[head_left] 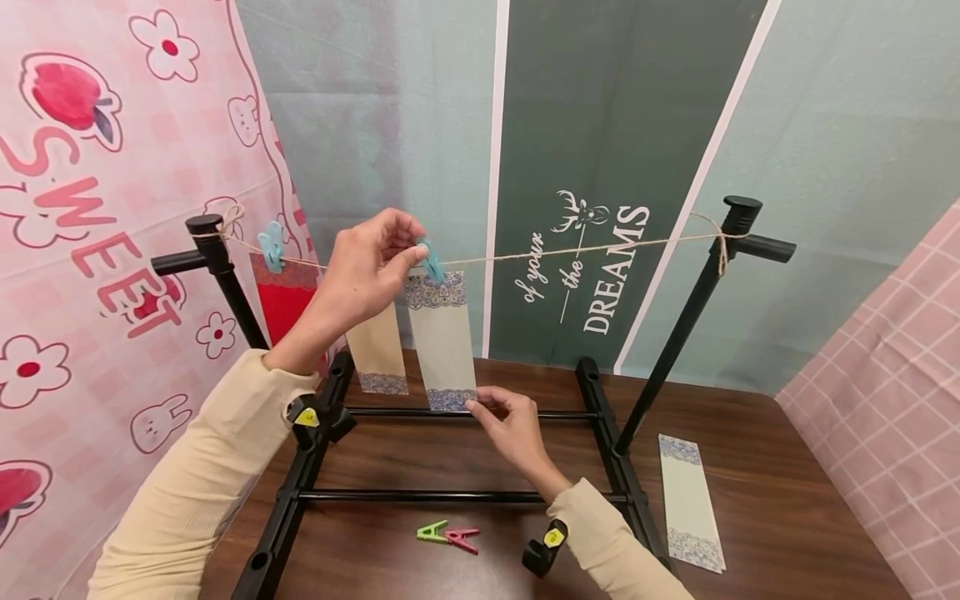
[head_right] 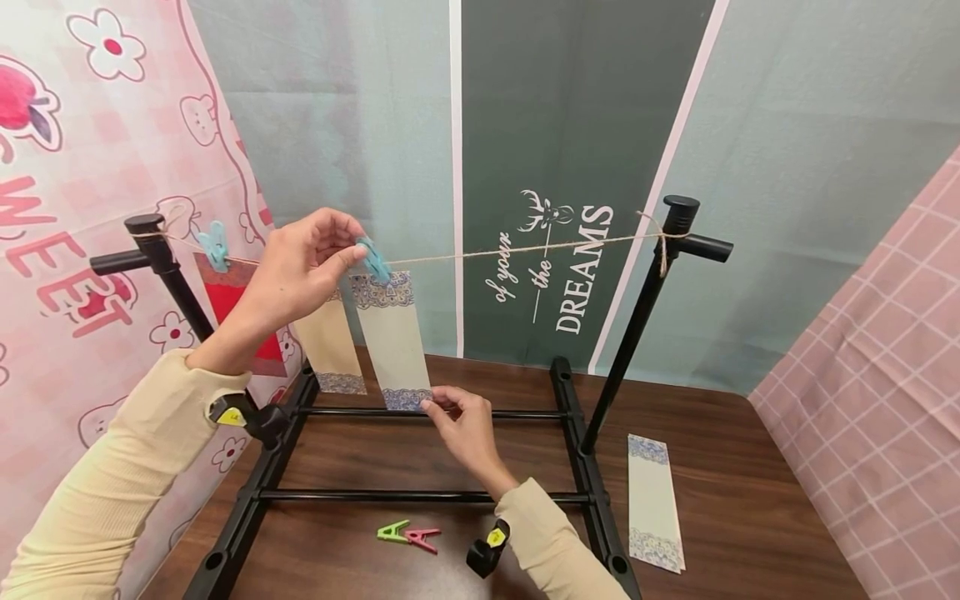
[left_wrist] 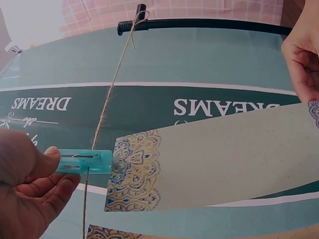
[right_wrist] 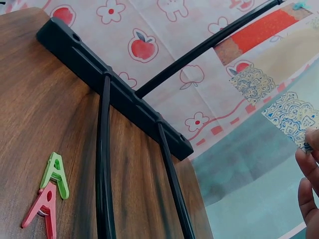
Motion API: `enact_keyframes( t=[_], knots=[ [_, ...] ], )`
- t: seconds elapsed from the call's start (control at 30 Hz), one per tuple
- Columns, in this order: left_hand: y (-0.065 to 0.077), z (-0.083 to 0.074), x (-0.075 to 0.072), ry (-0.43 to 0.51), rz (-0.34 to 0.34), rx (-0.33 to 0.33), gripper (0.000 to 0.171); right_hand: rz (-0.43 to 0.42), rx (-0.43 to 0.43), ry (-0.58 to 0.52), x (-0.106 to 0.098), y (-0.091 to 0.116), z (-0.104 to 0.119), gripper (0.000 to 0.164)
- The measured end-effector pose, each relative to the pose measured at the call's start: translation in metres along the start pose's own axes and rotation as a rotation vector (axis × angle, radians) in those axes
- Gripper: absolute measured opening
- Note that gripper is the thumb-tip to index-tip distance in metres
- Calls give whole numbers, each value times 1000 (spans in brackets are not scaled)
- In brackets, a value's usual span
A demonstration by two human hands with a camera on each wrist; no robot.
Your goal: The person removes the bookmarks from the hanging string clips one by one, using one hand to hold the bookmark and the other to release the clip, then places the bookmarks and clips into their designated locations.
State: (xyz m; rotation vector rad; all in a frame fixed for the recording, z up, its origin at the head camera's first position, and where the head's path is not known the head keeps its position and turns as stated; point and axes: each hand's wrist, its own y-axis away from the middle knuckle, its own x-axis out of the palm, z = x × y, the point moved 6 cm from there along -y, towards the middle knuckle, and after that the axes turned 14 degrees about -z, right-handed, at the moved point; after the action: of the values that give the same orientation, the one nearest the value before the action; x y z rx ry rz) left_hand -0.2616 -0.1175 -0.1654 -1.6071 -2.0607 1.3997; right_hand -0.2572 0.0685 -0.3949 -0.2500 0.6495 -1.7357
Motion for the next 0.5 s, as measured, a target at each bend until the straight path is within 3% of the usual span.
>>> enact_keyframes(
  t=[0.5],
  knots=[
    [0,-3,-5,21,-54,22,13,6,-20,8,-5,2,-6,8]
  ],
)
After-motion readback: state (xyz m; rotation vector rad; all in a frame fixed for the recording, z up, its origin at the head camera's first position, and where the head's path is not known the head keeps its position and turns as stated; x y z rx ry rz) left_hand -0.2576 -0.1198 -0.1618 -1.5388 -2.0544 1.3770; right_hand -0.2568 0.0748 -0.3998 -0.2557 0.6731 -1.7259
